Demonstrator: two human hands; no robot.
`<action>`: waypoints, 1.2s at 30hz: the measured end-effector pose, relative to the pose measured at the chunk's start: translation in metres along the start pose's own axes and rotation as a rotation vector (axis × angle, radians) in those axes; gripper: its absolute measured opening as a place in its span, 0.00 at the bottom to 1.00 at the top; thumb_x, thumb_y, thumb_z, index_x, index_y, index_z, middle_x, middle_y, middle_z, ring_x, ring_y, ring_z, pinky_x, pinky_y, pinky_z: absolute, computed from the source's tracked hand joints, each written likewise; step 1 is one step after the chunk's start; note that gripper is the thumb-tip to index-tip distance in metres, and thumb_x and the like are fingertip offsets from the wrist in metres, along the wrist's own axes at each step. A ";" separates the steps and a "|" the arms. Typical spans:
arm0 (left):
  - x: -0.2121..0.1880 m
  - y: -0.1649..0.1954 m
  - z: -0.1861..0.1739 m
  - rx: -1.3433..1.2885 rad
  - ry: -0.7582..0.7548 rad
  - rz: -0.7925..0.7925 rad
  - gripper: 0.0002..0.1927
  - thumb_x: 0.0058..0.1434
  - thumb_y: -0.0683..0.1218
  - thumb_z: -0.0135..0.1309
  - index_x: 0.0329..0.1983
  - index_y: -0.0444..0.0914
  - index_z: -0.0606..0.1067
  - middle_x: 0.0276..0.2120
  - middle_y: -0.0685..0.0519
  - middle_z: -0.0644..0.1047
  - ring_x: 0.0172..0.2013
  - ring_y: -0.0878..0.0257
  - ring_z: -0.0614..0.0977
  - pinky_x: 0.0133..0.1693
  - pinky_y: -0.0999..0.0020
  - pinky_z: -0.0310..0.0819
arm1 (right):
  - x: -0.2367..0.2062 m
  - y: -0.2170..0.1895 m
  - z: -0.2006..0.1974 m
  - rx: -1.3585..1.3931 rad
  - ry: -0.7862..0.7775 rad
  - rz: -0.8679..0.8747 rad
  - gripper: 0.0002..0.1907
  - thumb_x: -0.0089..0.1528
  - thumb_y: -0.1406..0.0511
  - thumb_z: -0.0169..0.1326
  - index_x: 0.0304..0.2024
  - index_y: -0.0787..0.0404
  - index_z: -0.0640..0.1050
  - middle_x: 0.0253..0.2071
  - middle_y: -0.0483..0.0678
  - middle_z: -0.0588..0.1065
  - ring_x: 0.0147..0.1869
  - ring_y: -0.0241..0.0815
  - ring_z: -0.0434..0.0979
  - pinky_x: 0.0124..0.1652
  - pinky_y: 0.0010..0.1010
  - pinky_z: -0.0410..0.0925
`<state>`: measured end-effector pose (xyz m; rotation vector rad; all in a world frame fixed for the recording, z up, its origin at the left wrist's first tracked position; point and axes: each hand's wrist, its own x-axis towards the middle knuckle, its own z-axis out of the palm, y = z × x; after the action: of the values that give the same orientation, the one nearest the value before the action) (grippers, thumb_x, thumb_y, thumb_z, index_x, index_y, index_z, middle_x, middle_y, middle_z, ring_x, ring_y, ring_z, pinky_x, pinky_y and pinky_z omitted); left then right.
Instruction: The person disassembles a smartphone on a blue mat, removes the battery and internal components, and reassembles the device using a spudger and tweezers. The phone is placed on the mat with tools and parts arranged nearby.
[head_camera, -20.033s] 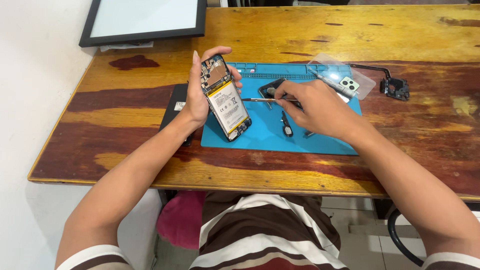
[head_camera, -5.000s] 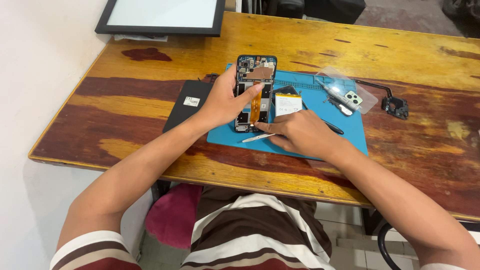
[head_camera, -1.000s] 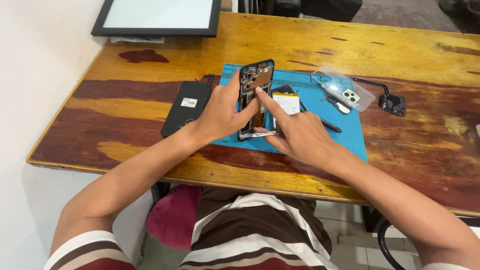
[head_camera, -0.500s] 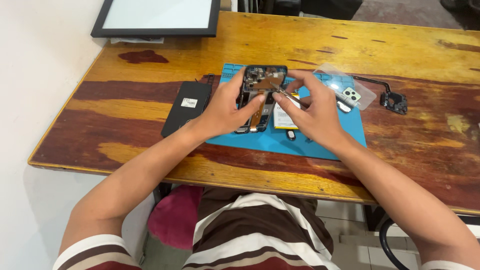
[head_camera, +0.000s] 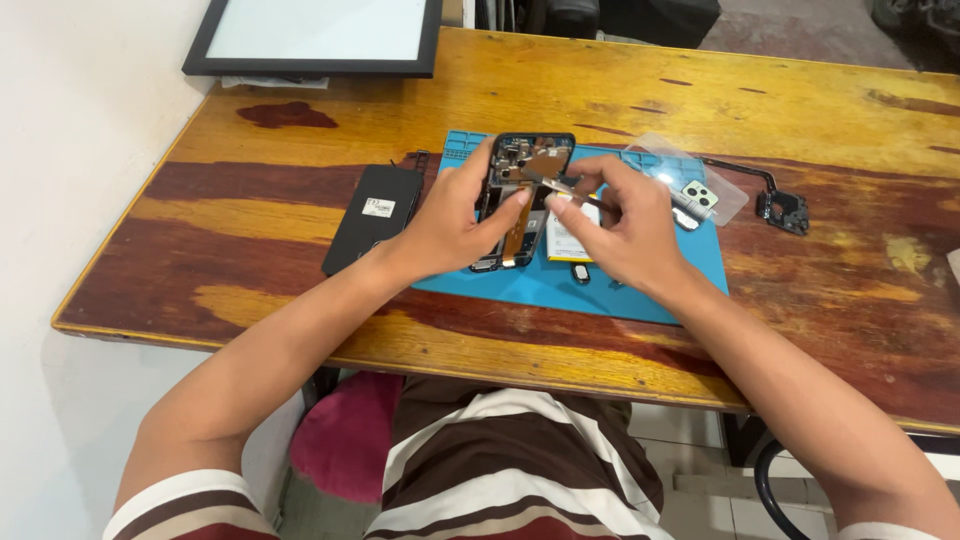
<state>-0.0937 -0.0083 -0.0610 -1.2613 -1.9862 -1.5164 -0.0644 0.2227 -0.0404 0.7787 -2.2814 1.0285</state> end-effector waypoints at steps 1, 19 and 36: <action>0.000 -0.001 -0.001 0.003 0.007 0.015 0.22 0.72 0.40 0.54 0.66 0.31 0.64 0.48 0.44 0.83 0.48 0.59 0.87 0.47 0.65 0.79 | 0.001 0.000 -0.002 -0.040 0.002 -0.003 0.11 0.64 0.65 0.63 0.44 0.66 0.80 0.28 0.44 0.76 0.22 0.28 0.65 0.22 0.24 0.57; 0.002 -0.004 -0.001 -0.038 -0.039 -0.023 0.20 0.73 0.41 0.52 0.66 0.32 0.66 0.49 0.45 0.83 0.48 0.63 0.85 0.49 0.67 0.79 | 0.007 0.005 -0.013 -0.260 0.016 -0.180 0.10 0.65 0.62 0.67 0.36 0.64 0.84 0.28 0.49 0.77 0.25 0.40 0.74 0.26 0.30 0.64; 0.002 -0.002 0.001 -0.048 -0.019 -0.039 0.16 0.75 0.46 0.53 0.62 0.33 0.71 0.41 0.51 0.83 0.41 0.69 0.83 0.43 0.71 0.77 | 0.009 0.006 -0.014 -0.243 0.010 -0.201 0.12 0.65 0.62 0.67 0.33 0.65 0.83 0.27 0.49 0.77 0.25 0.39 0.74 0.25 0.29 0.63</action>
<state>-0.0960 -0.0069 -0.0610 -1.2671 -2.0084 -1.5857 -0.0715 0.2341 -0.0290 0.8745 -2.2127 0.6497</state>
